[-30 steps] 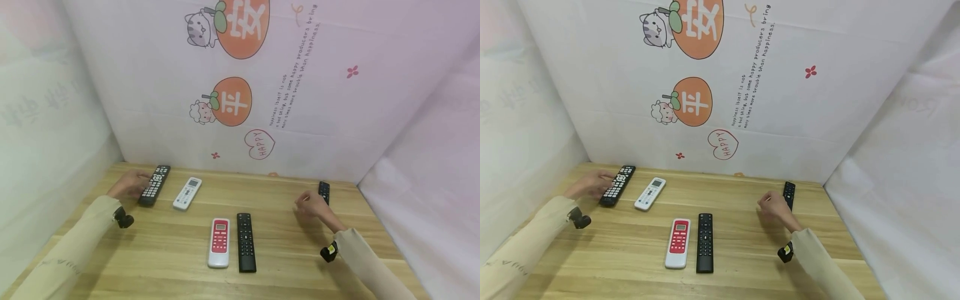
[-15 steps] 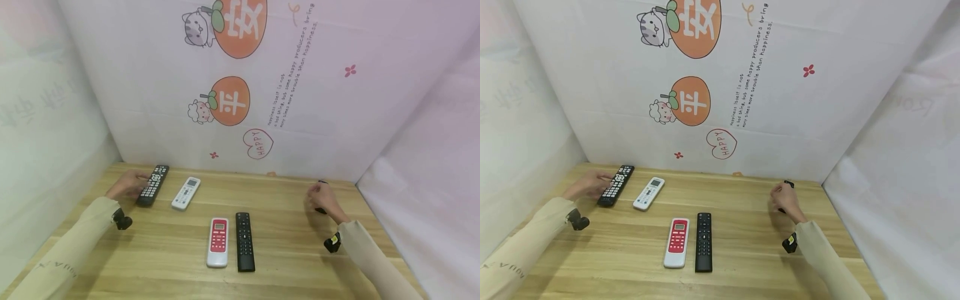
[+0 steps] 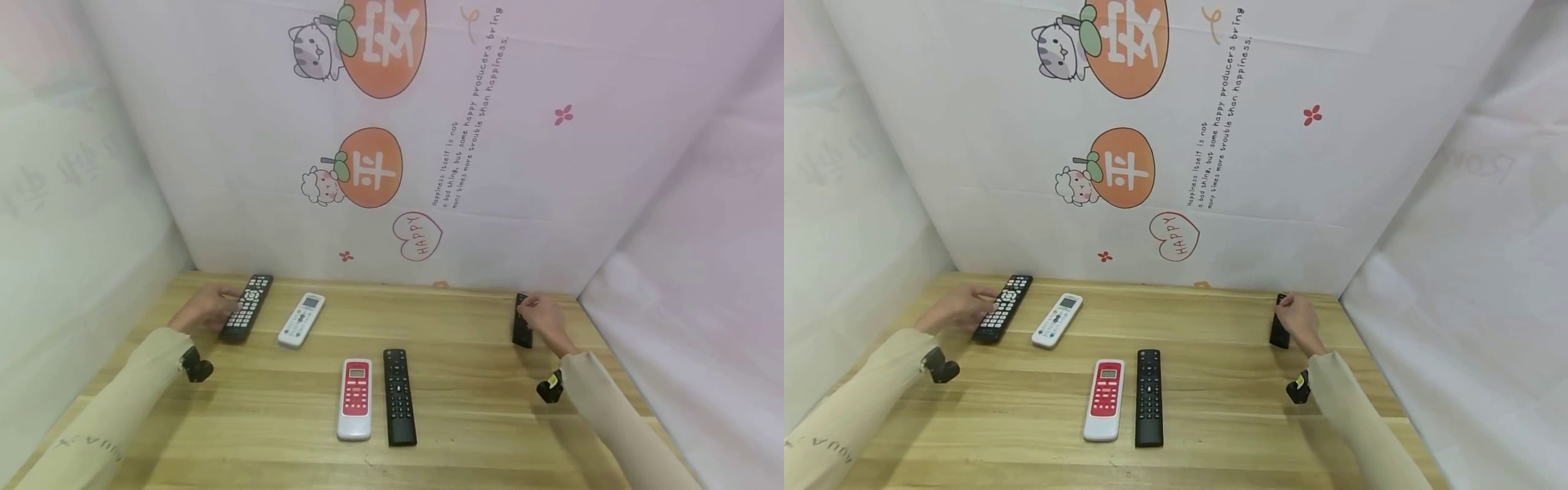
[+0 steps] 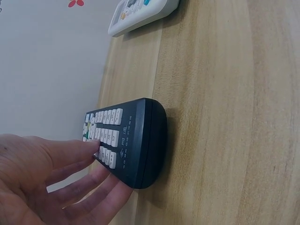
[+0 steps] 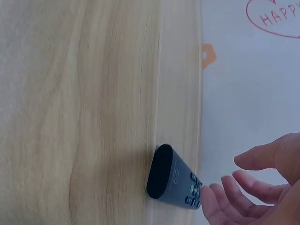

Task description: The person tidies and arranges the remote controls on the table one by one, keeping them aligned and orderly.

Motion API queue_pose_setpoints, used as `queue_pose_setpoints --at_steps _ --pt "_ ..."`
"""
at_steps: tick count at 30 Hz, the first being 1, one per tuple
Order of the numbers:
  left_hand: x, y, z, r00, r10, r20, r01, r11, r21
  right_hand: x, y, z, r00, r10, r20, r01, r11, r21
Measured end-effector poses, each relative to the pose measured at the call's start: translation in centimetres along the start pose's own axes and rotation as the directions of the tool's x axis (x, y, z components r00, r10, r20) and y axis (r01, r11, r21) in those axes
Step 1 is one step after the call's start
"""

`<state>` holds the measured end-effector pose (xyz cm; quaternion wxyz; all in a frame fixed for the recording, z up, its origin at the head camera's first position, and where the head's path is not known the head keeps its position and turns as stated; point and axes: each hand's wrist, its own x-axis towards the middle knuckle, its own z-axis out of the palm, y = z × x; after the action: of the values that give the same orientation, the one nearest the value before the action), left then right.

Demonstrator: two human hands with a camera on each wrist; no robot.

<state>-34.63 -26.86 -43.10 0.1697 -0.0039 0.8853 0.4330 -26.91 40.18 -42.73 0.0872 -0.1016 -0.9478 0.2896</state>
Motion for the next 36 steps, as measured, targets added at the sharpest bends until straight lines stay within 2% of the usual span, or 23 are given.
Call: queue_pose_setpoints --at_steps 5,12,16,21,26,36 --pt "0.3 -0.3 0.0 1.0 0.012 -0.011 -0.012 1.0 -0.001 0.4 0.4 0.1 0.999 0.031 -0.013 -0.031 0.999 -0.023" --pt "0.2 -0.3 -0.2 1.0 0.022 -0.013 -0.022 1.0 0.002 0.4 1.2 0.4 0.999 0.038 0.023 -0.038 0.999 0.002" --pt "0.2 -0.2 0.2 1.0 0.015 -0.019 -0.015 1.0 0.005 0.8 1.8 0.6 0.998 0.017 0.052 -0.015 0.999 -0.042" --pt "0.3 -0.3 0.6 1.0 0.01 -0.021 -0.01 1.0 0.002 1.0 2.5 1.1 0.994 0.028 0.104 -0.016 0.994 -0.109" --pt "0.4 -0.4 0.6 1.0 -0.003 -0.026 0.003 1.0 0.009 1.1 2.6 1.6 0.992 0.032 0.123 -0.008 0.982 -0.188" --pt "0.2 -0.1 0.2 0.999 -0.016 -0.038 0.017 0.999 0.027 1.4 2.0 2.1 0.993 0.027 0.118 -0.003 0.981 -0.195"
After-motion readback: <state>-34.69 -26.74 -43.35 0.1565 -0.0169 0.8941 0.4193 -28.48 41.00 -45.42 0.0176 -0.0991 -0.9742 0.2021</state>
